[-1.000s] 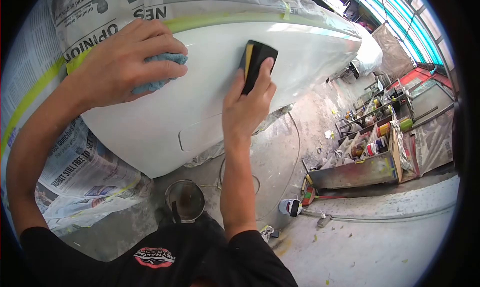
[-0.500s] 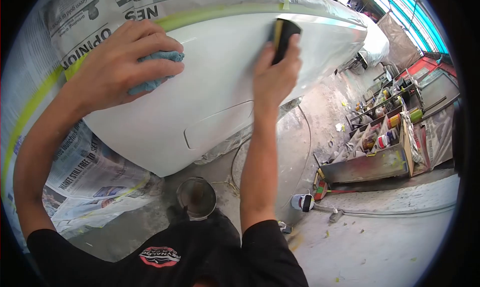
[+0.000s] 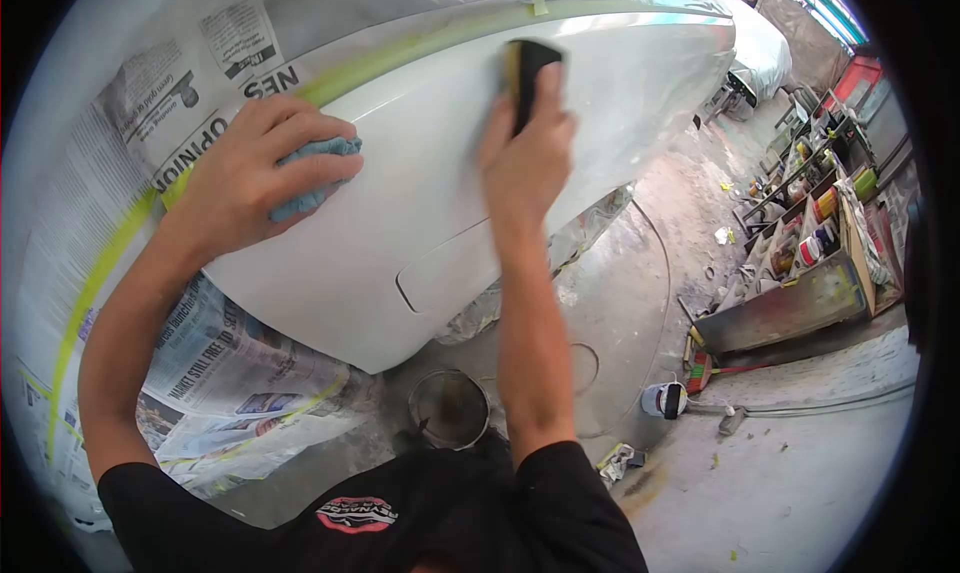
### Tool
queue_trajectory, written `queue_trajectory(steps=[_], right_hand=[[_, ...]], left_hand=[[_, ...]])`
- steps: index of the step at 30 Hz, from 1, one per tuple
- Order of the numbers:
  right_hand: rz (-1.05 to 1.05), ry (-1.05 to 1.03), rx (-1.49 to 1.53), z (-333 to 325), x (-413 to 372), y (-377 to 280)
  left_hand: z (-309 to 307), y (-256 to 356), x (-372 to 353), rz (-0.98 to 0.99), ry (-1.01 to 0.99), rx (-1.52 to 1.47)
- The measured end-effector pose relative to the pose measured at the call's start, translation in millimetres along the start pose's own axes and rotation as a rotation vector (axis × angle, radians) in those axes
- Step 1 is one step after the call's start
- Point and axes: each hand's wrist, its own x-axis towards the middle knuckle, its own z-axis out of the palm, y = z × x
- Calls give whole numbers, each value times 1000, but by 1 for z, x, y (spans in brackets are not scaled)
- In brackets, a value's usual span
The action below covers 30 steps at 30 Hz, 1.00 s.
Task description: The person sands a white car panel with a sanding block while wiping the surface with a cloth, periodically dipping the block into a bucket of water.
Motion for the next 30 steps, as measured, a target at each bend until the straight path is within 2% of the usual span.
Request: queue_trajectory(steps=[2,5,7,9,11,12,15,16,19,21,23,25,27,29,30], right_hand=[[-167,-3,-19,-9,-45,-21],[-52,-34,-94,-6,-14,5],[97,-38,-60,-5,17,14],[65,12,-32,-3,2,6],[-125,61,-63,-5,-40,-18],[-141,59,1,-4,-49,-16],[-41,22,-97,-1,-6,0],[-7,27,-47,-1,7,3],[45,16,-35,-2,-7,-7],[-42,-43,-11,-11,-47,-21],[-114,-20,-45,-11,-44,-4],[-20,58,-145,5,-1,23],[163,-19,-114,-7,44,38],[245,-103,-71,-19,56,43],[227,-79,2,-24,50,49]], left_hand=[[0,1,1,-6,-15,9],[0,2,2,-8,-28,27],[0,2,2,1,-18,24],[0,2,2,5,-19,25],[-1,2,5,7,-16,35],[-1,3,6,2,-18,41],[0,5,4,0,-17,44],[0,5,4,2,-6,46],[0,3,4,14,-15,39],[-2,2,6,16,-18,45],[1,3,6,12,-17,40],[0,4,5,10,-10,42],[-1,5,5,1,-17,44],[-2,6,8,3,-30,53],[-2,6,9,3,-45,61]])
